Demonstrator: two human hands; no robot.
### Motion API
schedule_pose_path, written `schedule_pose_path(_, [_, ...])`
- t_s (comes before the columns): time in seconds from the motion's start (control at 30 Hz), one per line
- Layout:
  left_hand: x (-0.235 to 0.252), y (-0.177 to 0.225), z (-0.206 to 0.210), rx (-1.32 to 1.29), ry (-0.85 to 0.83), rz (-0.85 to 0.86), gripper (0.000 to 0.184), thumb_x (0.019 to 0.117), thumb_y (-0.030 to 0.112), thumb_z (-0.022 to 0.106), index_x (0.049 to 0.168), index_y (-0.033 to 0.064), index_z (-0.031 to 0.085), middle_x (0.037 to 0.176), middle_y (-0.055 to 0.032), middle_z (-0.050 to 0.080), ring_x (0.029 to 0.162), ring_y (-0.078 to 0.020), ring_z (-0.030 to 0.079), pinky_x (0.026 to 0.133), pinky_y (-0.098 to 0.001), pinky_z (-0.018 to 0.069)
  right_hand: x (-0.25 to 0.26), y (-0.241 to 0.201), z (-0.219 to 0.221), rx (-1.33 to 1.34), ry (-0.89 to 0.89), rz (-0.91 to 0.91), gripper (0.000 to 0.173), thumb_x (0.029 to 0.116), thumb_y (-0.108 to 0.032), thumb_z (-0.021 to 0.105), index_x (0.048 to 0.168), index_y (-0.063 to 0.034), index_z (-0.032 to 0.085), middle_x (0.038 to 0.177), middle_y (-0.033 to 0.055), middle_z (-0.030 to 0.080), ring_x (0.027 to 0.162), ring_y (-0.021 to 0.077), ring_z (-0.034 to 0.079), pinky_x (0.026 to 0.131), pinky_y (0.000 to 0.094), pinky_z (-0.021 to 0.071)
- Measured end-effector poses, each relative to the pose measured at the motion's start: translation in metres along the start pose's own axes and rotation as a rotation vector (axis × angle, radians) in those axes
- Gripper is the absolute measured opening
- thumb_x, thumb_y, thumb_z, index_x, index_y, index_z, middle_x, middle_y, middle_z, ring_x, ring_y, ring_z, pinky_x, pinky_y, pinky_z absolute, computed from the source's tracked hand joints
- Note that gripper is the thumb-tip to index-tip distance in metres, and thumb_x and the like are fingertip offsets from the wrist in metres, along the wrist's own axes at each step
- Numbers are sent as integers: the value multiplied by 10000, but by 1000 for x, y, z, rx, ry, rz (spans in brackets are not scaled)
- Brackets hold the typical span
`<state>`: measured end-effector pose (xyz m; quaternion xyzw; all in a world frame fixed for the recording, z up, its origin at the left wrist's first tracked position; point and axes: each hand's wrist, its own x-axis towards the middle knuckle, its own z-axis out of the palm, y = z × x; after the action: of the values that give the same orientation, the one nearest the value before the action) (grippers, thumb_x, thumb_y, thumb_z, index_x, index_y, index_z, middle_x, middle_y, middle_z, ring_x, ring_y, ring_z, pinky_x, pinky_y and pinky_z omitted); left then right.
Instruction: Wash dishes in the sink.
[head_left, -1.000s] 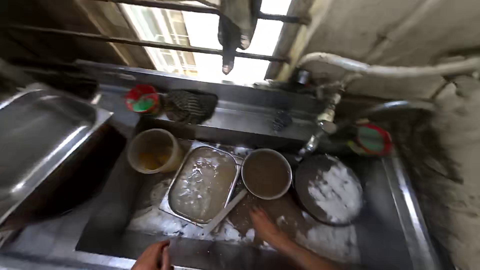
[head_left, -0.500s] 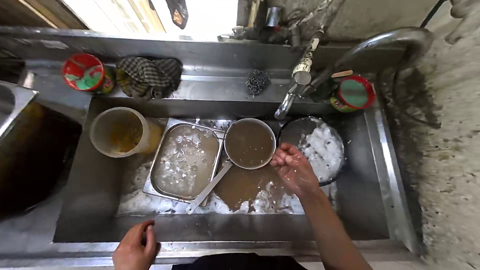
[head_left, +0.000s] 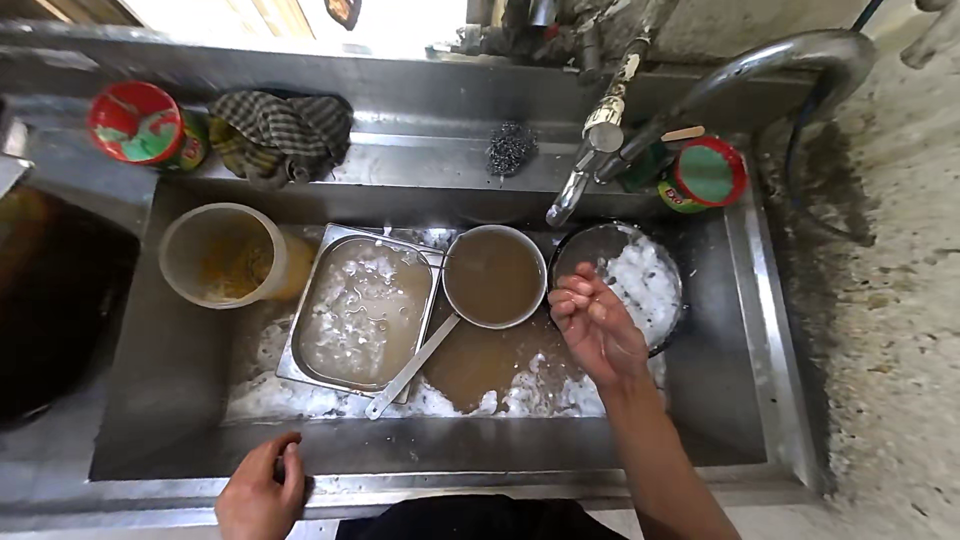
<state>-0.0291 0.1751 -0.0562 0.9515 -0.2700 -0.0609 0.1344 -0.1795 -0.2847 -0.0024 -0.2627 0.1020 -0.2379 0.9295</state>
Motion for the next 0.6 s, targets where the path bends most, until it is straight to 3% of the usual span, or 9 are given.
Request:
schedule_pose_path(0.47, [2, 4, 7, -8, 92, -19, 428, 984, 298, 417, 976, 34, 755, 857, -155, 732, 709, -315, 703, 627, -507, 557, -3, 9, -16, -149, 80, 67, 505, 833, -111, 804, 1310, -86, 639, 1048, 19, 688, 892, 93, 676, 822, 238, 584])
schedule_pose_path(0.53, [3, 4, 8, -7, 108, -18, 424, 984, 299, 421, 973, 43, 759, 854, -141, 735, 701, -300, 703, 621, -500, 561, -4, 7, -19, -214, 89, 89, 449, 831, -145, 804, 1260, -129, 672, 1002, -9, 679, 868, 84, 664, 801, 246, 582])
schedule_pose_path(0.6, [2, 3, 9, -7, 106, -23, 423, 988, 305, 422, 978, 54, 762, 856, -130, 734, 700, -284, 700, 621, -495, 562, -7, 3, -23, -428, 93, 159, 292, 898, -226, 734, 1182, -179, 689, 947, -29, 669, 845, 78, 650, 802, 263, 577])
